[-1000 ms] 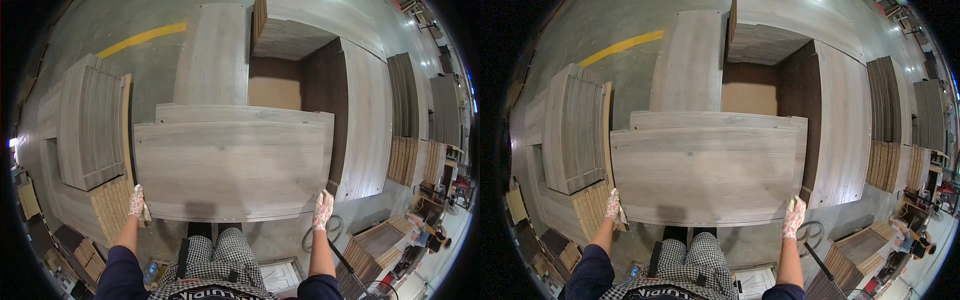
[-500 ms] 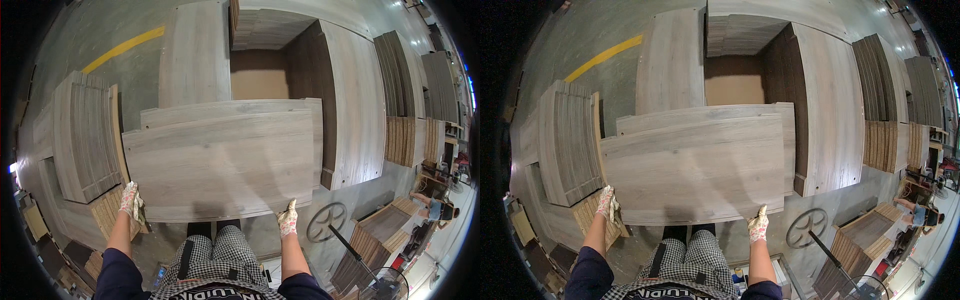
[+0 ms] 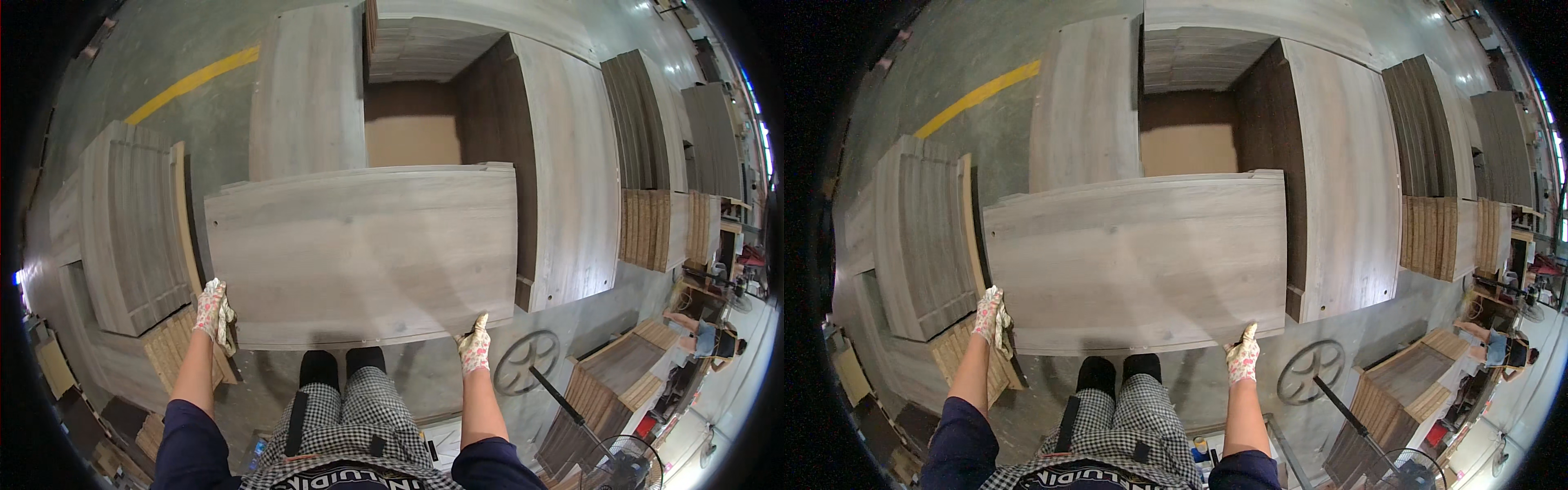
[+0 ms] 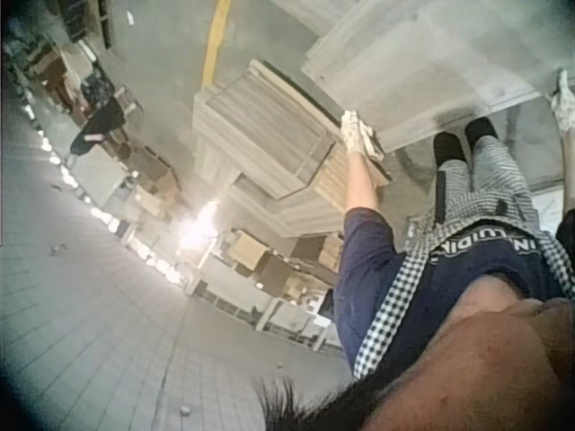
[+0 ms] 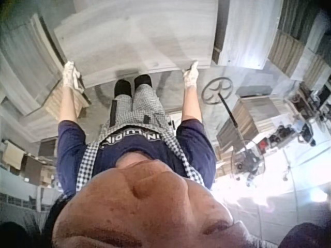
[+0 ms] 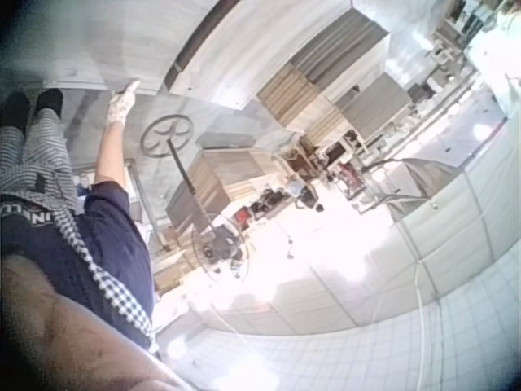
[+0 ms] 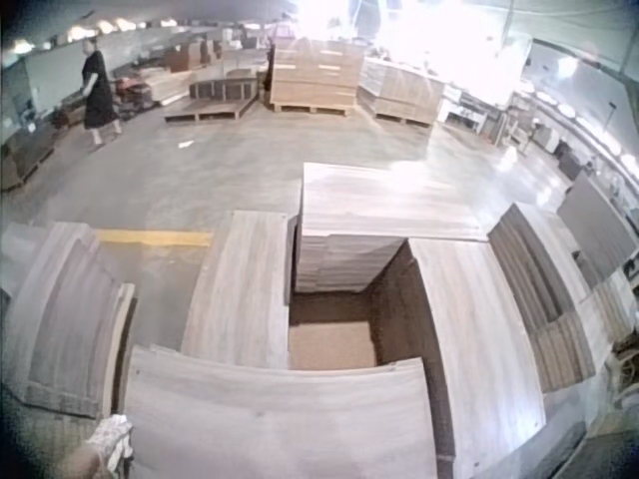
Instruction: The person is sanding the surface of a wood board with a sanding block and wiping it clean with a cloth.
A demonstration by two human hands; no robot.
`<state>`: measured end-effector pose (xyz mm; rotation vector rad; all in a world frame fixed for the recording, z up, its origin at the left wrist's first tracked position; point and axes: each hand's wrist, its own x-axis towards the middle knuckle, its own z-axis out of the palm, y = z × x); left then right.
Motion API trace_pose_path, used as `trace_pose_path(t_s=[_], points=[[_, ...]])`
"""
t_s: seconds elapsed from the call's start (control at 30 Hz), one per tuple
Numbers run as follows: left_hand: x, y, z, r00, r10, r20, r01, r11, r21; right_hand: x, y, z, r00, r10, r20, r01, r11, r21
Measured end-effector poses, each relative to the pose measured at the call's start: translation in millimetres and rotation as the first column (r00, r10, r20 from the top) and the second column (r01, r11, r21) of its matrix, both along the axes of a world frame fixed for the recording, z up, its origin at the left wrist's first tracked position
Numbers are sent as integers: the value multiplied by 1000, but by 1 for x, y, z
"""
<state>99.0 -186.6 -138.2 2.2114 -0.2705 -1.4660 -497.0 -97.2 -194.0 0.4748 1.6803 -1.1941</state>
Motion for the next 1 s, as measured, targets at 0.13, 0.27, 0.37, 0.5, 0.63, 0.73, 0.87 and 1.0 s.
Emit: trace_pose_path(t_s=[0.13,0.27,0.37,0.5,0.63,0.73,0.87,1.0], points=[[2,1,-4,998,42,43,-42,999,-4,-2,-10,-1,1000,-26,14,25,996,83],[-28,-9,3,988,28,151,-20,998,-55,-17,-15,2,992,81,-96,-64,984,166],[-30,-16,11,996,20,86,-23,999,34,-22,-16,2,992,91,-82,-74,978,196],[-28,-14,9,990,37,138,-29,998,-62,-22,-18,9,989,139,50,-142,987,71],[-31,-24,17,998,-6,69,10,998,-61,-20,-26,8,999,11,45,-17,991,136],[-32,-25,15,998,-11,66,15,998,-57,-25,-26,6,997,-11,83,3,995,103],[-31,-23,9,991,69,119,-64,997,-45,-23,-32,5,997,-29,67,28,999,28],[-31,-23,12,997,-12,78,13,1000,-11,-23,-34,8,995,-88,46,86,996,40]])
